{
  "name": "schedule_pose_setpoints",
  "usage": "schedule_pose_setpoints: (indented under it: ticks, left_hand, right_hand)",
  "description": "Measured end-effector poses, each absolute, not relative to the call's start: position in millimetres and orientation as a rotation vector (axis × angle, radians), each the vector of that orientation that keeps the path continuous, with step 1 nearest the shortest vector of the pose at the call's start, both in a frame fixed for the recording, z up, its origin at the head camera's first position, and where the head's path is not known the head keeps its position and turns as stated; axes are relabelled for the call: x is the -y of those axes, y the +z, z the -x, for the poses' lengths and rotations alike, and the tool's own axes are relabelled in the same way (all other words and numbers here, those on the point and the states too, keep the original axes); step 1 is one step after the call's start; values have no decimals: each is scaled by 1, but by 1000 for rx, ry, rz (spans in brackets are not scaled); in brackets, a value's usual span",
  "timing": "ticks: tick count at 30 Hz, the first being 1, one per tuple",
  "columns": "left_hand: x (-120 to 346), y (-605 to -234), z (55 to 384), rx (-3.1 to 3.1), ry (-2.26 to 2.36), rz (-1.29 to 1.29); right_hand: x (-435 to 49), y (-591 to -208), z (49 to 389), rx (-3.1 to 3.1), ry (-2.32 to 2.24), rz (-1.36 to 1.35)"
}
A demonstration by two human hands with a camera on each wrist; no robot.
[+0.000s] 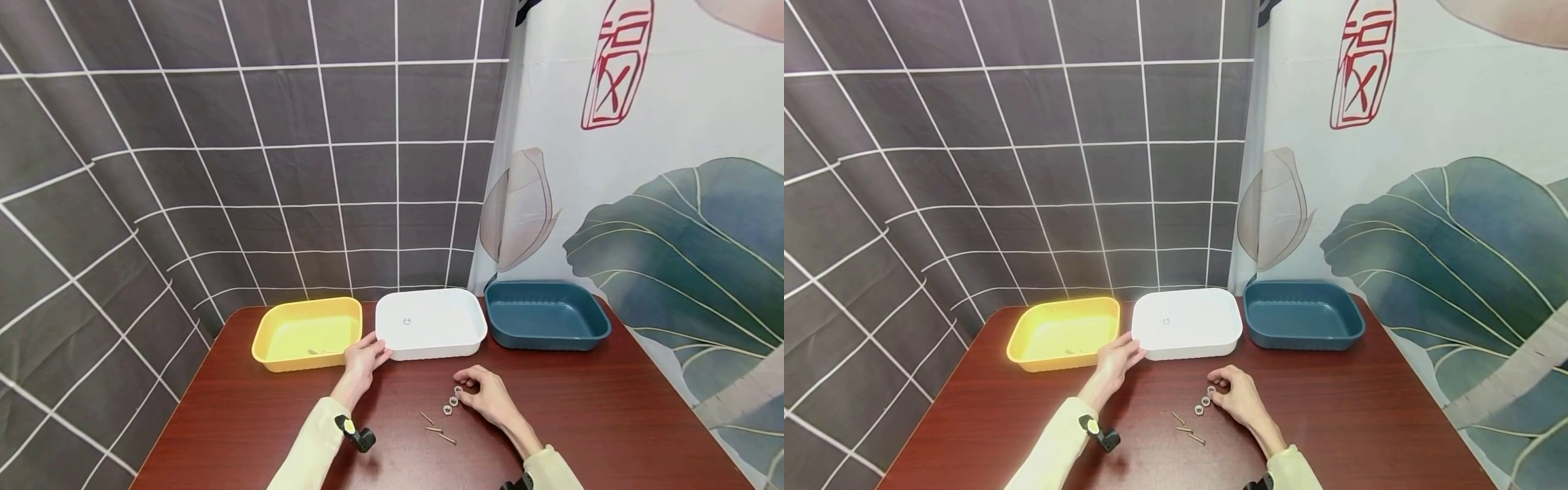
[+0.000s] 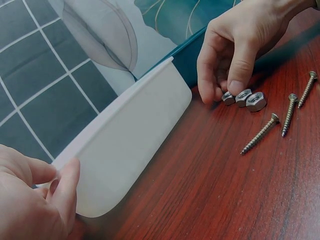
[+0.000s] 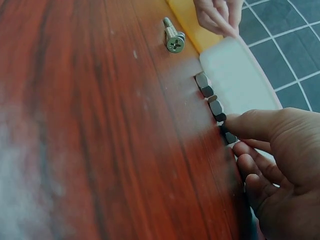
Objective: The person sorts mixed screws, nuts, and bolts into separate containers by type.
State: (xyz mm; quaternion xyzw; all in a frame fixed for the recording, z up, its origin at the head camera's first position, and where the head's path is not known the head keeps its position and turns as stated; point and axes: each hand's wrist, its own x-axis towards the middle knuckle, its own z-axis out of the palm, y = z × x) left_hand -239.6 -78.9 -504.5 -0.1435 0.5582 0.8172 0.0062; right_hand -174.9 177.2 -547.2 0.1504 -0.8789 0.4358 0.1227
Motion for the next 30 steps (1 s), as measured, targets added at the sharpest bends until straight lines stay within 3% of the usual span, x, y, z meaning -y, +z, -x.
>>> schedule_pose_setpoints:
  ticks: [30]
  left_hand:
    - [79, -504, 239, -1758, 2541, 449]
  right_hand:
    - [-175, -549, 172, 2564, 1201, -399]
